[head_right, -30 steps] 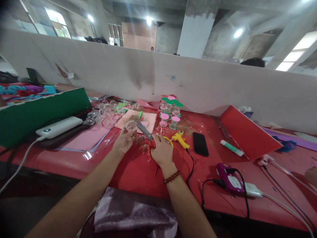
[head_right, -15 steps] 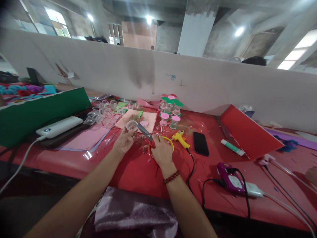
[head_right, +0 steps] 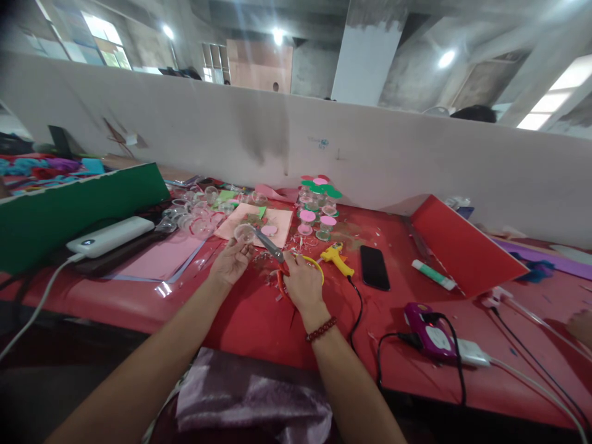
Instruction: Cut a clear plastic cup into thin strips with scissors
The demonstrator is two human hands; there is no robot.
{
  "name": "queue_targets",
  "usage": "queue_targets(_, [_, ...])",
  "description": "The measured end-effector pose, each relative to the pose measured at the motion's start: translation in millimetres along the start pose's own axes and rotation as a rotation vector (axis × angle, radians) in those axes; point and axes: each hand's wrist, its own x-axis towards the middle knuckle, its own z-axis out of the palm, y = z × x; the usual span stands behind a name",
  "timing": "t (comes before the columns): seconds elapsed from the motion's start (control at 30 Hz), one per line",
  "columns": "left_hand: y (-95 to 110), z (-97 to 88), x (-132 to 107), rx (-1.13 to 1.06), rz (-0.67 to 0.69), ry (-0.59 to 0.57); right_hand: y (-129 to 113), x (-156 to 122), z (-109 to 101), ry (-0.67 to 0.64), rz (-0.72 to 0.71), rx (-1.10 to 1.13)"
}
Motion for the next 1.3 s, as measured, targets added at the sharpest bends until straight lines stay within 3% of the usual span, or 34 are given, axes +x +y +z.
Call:
queue_targets(0.2, [2.2, 4.8, -2.6, -0.022, -0.026, 0.051, 0.1, -0.4, 0.2, -0.012, -0.009, 0.014])
queue_targets(0.37, [2.8, 5.0, -3.7, -0.005, -0.024, 0.02, 0.5, 0.1, 2.6, -0.019, 0.013, 0.043])
queue_targets(0.5, [1.4, 2.0, -1.5, -0.013, -0.02, -0.003, 0.8, 0.3, 2.6, 0.02, 0.074, 0.048])
queue_targets(0.67, [0.8, 2.4, -1.2, -0.017, -0.003, 0.023, -2.2, -0.7, 0.6, 0.066, 0.026, 0.025])
queue_targets(1.3, [1.0, 2.6, -2.7, -0.004, 0.004, -0.005, -3.1, -0.8, 1.8, -0.002, 0.018, 0.012])
